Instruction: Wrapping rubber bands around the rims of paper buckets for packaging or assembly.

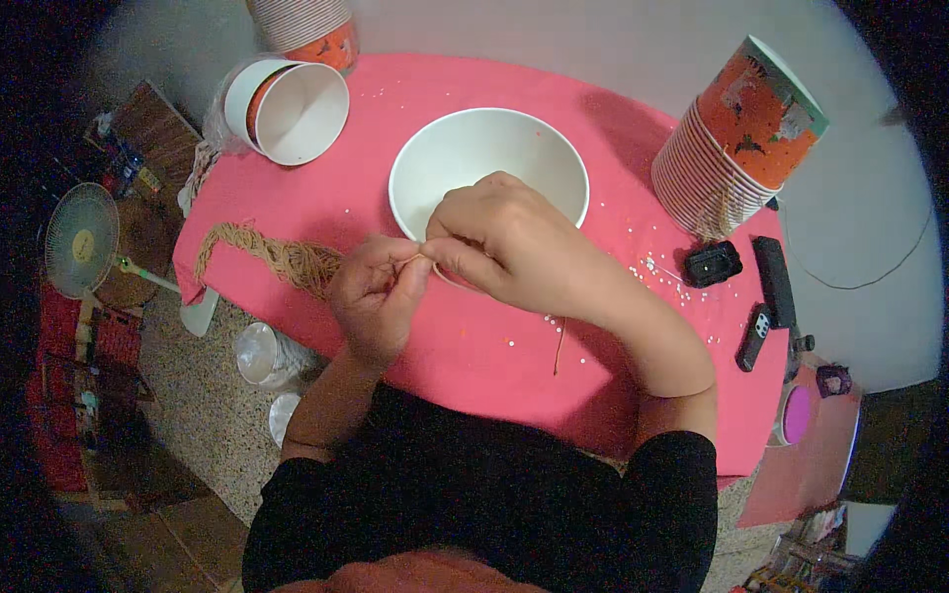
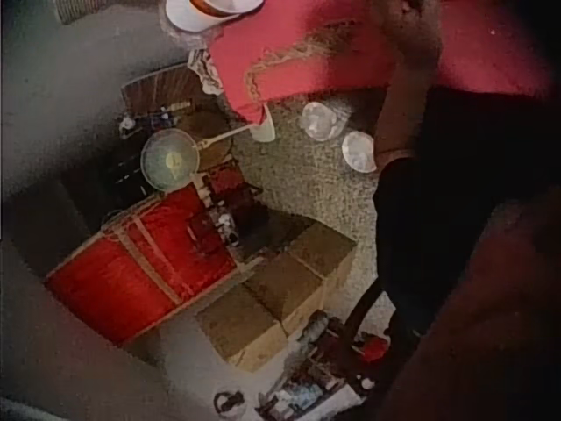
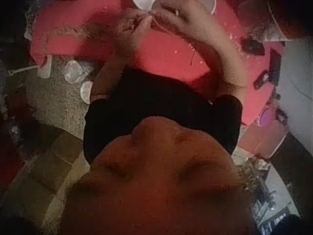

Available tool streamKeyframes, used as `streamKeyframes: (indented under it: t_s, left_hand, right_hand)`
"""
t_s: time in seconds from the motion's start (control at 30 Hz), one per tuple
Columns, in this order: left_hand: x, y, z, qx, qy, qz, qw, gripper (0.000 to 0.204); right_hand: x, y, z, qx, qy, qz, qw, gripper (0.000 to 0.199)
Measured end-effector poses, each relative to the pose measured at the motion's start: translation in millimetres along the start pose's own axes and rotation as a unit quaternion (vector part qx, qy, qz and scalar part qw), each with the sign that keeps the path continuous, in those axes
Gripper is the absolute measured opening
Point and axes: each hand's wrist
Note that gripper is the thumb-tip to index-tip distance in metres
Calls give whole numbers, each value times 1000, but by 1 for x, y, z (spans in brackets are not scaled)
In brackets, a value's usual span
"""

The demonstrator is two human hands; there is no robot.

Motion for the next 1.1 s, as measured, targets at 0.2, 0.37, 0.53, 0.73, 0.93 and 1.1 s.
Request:
streamKeyframes:
  t_s: [0.2, 0.37, 0.53, 0.73, 0.93, 1.1]
  left_hand:
    - [-6, 0, 0, 5, 106, 53, 993, 11]
    - [-5, -6, 6, 7, 240, 153, 959, 4]
    - [-8, -7, 14, 60, 379, 198, 902, 4]
    - [-13, -7, 14, 46, 435, 238, 867, 4]
    - [-10, -4, 13, 46, 431, 233, 871, 3]
    - [-7, -4, 13, 59, 398, 208, 891, 7]
  right_hand:
    - [-1, 1, 0, -1, 35, -35, 999, 18]
    - [5, -2, -10, -89, 39, 25, 995, 12]
    - [-1, -1, -10, -66, 45, 58, 995, 15]
    - [-1, -2, -10, -62, 46, 85, 993, 16]
    - [-3, -2, -11, -79, 97, 115, 985, 17]
    - [-4, -2, -9, -98, 189, 134, 968, 18]
Point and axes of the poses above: each hand's wrist, its own y-axis away from the middle knuckle, its own z-axis out of the back of the hand, x = y × z, and after that the axes turned 9 degrees about x, right-handed
